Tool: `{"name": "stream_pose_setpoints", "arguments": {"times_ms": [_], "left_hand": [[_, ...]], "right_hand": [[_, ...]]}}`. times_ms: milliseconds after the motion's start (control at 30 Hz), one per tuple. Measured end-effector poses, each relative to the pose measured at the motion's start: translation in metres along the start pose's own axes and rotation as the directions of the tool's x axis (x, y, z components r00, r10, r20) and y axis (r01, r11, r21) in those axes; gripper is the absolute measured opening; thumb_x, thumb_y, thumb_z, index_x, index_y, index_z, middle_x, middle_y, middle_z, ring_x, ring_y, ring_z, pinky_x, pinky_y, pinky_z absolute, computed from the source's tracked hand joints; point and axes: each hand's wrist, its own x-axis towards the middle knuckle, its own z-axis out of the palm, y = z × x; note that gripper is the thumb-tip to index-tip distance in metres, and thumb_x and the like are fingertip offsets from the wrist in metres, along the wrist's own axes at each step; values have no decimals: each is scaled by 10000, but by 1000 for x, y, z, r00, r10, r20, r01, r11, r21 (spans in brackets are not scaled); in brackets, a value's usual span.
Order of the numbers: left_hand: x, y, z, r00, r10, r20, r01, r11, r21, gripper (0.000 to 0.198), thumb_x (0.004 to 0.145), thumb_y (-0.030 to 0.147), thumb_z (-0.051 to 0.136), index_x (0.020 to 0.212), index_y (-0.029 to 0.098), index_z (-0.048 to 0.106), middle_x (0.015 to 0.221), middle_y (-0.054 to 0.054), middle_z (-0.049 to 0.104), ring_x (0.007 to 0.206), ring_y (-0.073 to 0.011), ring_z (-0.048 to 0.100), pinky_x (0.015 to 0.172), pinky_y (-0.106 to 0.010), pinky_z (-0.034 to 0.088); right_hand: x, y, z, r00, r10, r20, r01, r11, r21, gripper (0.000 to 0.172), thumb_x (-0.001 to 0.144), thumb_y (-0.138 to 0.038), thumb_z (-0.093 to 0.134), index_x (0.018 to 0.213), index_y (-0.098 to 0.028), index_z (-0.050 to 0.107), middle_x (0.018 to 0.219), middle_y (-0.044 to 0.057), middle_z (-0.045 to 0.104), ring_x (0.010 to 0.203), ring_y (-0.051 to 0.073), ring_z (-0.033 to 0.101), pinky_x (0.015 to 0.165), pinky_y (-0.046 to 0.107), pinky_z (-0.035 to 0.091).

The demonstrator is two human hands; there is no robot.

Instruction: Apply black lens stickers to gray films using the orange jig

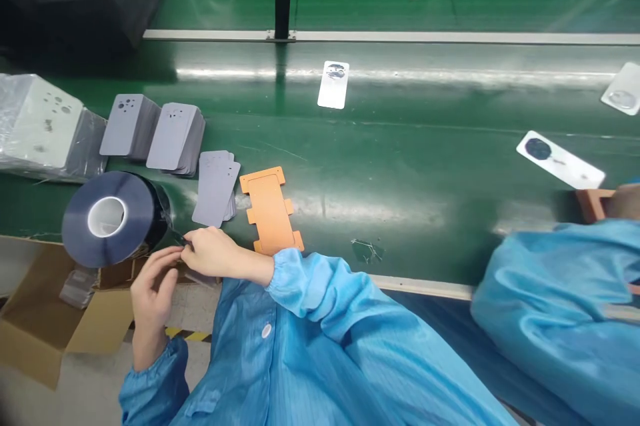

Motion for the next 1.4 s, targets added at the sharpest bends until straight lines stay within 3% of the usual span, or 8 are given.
{"name": "stream_pose_setpoints", "arguments": {"times_ms": [133, 300, 600, 867, 1000, 1200, 1267, 1400], "left_hand": [[15, -16, 7, 906, -198, -373, 212, 977, -6, 309, 973, 379, 626, 1173, 165, 724, 1154, -114, 751, 1081, -244, 720, 963, -395, 578], [23, -22, 8, 846, -133, -516, 239, 960, 143, 332, 909, 400, 712, 1134, 157, 747, 1172, -118, 737, 1097, -256, 711, 923, -388, 587], [17, 6, 9, 959, 214, -188, -189, 972, 139, 320, 892, 181, 782, 1209, 215, 760, 1220, -95, 771, 1110, -250, 744, 1034, -444, 590], [20, 2, 15, 949, 194, -249, -160, 976, 151, 180, 894, 198, 770, 1073, 193, 792, 1129, -86, 804, 1029, -239, 773, 976, -416, 622], [22, 3, 12, 907, -104, -407, 130, 991, 35, 214, 914, 343, 736, 1001, 152, 780, 1007, -92, 806, 907, -237, 782, 858, -396, 653], [31, 16, -24, 604, -301, -738, 181, 954, -240, 126, 841, 283, 755, 881, 194, 676, 752, 29, 692, 666, -204, 727, 744, -467, 678], [30, 25, -26, 611, -314, -726, 113, 943, -313, 122, 830, 255, 753, 849, 208, 642, 705, 50, 662, 648, -205, 724, 697, -459, 678], [21, 44, 8, 811, -434, -393, 187, 828, -529, 185, 849, 313, 786, 927, 189, 672, 804, 16, 743, 651, -213, 754, 601, -384, 661]], "right_hand": [[-2, 8, 0, 998, 19, -64, -11, 992, 128, 209, 924, -156, 548, 813, -175, 724, 726, 19, 717, 644, 137, 600, 621, 250, 358], [-3, 11, 1, 984, 119, -133, -70, 944, 322, 193, 923, -218, 643, 792, -137, 758, 717, 22, 731, 693, 133, 656, 637, 215, 414], [-4, 17, 12, 993, 35, -109, 20, 884, 466, 347, 864, -74, 569, 1053, -163, 847, 964, 20, 827, 892, 182, 750, 796, 238, 541], [-3, 25, 23, 994, -18, -111, 82, 793, 603, 393, 915, -87, 531, 1167, -181, 818, 1118, 61, 822, 1078, 213, 775, 987, 339, 594], [-3, 25, 26, 996, 6, -86, 51, 767, 640, 408, 942, -82, 477, 1211, -129, 780, 1075, 90, 823, 1023, 198, 794, 982, 349, 612], [-53, 41, -10, 925, -216, -313, 238, 971, 35, 510, 976, -367, 643, 1451, -181, 632, 1472, 140, 649, 1411, 278, 575, 1212, 487, 440], [-79, 56, -26, 918, -291, -269, 222, 940, -260, 556, 947, -415, 674, 1457, -198, 633, 1603, 139, 525, 1548, 352, 391, 1279, 625, 266], [-115, 85, -38, 957, -224, -182, 82, 815, -573, 516, 933, -414, 693, 1394, -183, 695, 1672, 151, 420, 1580, 422, 305, 1262, 733, 169]]}}
